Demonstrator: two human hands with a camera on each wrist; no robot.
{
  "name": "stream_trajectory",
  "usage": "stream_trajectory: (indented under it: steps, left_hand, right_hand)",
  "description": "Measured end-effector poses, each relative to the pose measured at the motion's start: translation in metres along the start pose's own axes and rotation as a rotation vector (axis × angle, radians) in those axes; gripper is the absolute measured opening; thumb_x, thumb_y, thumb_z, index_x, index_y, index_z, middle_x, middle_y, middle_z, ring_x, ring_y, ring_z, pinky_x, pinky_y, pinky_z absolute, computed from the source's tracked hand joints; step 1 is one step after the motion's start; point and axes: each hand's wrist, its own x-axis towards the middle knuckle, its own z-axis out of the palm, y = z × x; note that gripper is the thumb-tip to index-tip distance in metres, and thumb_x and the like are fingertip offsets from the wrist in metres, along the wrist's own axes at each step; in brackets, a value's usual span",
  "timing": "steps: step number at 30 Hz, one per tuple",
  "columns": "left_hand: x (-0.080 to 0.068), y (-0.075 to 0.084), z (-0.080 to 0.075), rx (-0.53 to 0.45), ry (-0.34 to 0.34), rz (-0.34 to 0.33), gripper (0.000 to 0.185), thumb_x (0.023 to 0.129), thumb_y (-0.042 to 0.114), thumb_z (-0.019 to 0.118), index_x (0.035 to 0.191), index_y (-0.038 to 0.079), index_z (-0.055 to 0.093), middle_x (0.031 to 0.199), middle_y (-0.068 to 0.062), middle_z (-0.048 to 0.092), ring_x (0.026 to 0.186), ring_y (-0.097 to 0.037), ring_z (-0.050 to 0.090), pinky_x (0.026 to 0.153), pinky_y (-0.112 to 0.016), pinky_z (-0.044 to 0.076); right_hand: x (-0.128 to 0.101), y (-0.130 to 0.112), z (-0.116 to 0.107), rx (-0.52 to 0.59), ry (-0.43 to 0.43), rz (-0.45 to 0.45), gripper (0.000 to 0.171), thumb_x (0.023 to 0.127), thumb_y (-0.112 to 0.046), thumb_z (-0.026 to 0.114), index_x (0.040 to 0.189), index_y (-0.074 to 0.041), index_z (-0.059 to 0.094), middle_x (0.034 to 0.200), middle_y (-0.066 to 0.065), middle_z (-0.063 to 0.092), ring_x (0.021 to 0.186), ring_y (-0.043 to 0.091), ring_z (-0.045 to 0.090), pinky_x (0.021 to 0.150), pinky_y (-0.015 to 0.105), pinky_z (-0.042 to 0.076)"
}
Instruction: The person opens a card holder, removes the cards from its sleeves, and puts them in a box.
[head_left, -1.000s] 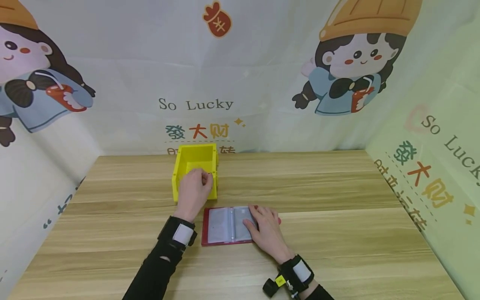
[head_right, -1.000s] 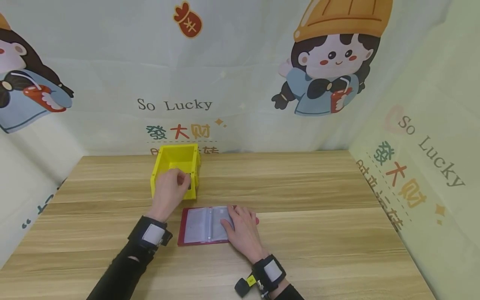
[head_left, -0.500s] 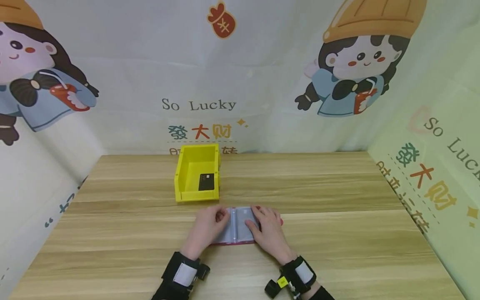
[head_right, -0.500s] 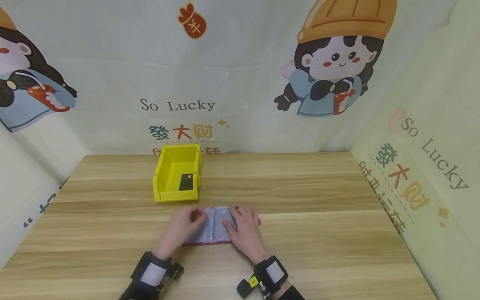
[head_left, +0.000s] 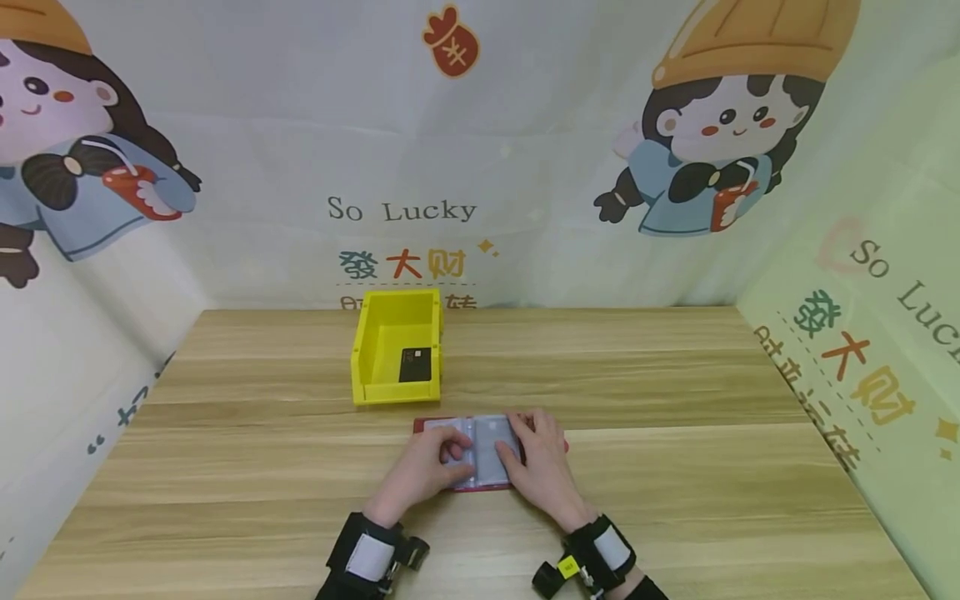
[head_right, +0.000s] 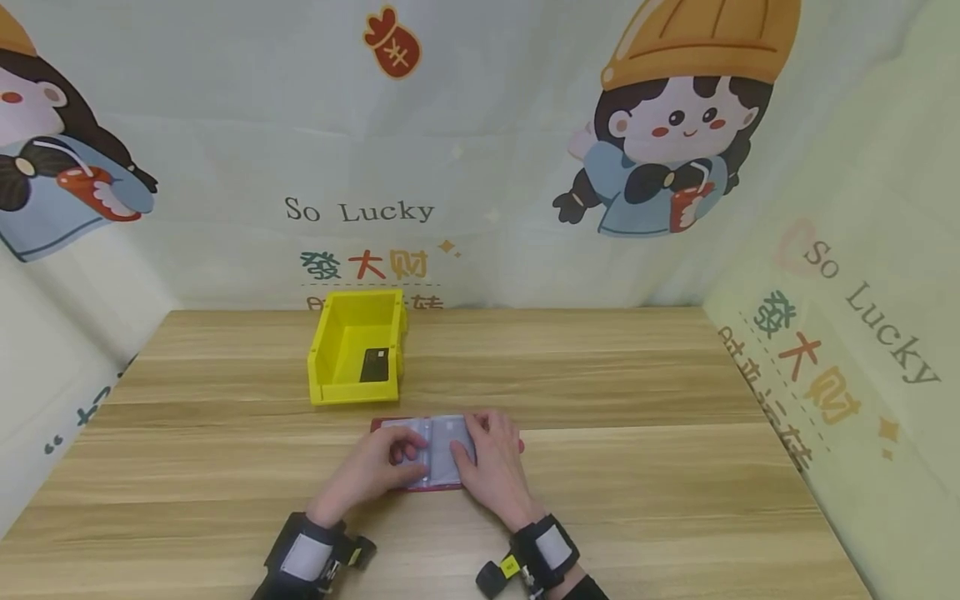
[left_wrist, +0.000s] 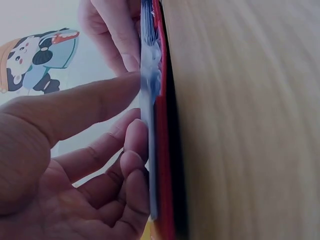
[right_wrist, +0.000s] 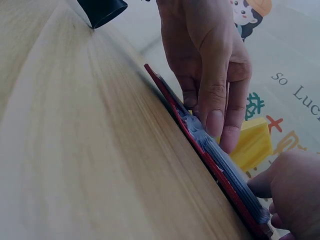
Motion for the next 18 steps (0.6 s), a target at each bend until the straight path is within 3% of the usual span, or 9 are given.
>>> stream_trajectory:
  steps: [11, 18]
  left_hand:
    - [0.0006, 0.0013, 0.0011, -0.014, -0.004, -0.005, 0.027, 0.082, 0.007, 0.077, 0.107, -0.001, 0.070, 0.086, -0.006, 0.060, 0.071, -0.014, 0.048, 0.061, -0.021, 0.038]
    - [0.0006, 0.0002, 0.0014, -0.016, -0.005, -0.027, 0.026, 0.082, 0.008, 0.077, 0.106, 0.000, 0.070, 0.086, -0.006, 0.060, 0.073, -0.015, 0.048, 0.062, -0.022, 0.037]
  right_hand:
    - [0.0072, -0.0017, -0.0045, -0.038, -0.072, 0.054, 0.055, 0.095, -0.027, 0.066, 0.141, 0.002, 0.055, 0.107, 0.013, 0.057, 0.097, 0.024, 0.050, 0.087, 0.040, 0.037]
    - [0.0087, -0.0026, -0.0036, -0.054, -0.091, 0.056, 0.050, 0.095, -0.029, 0.067, 0.137, -0.003, 0.059, 0.106, 0.010, 0.057, 0.095, 0.023, 0.051, 0.084, 0.038, 0.035]
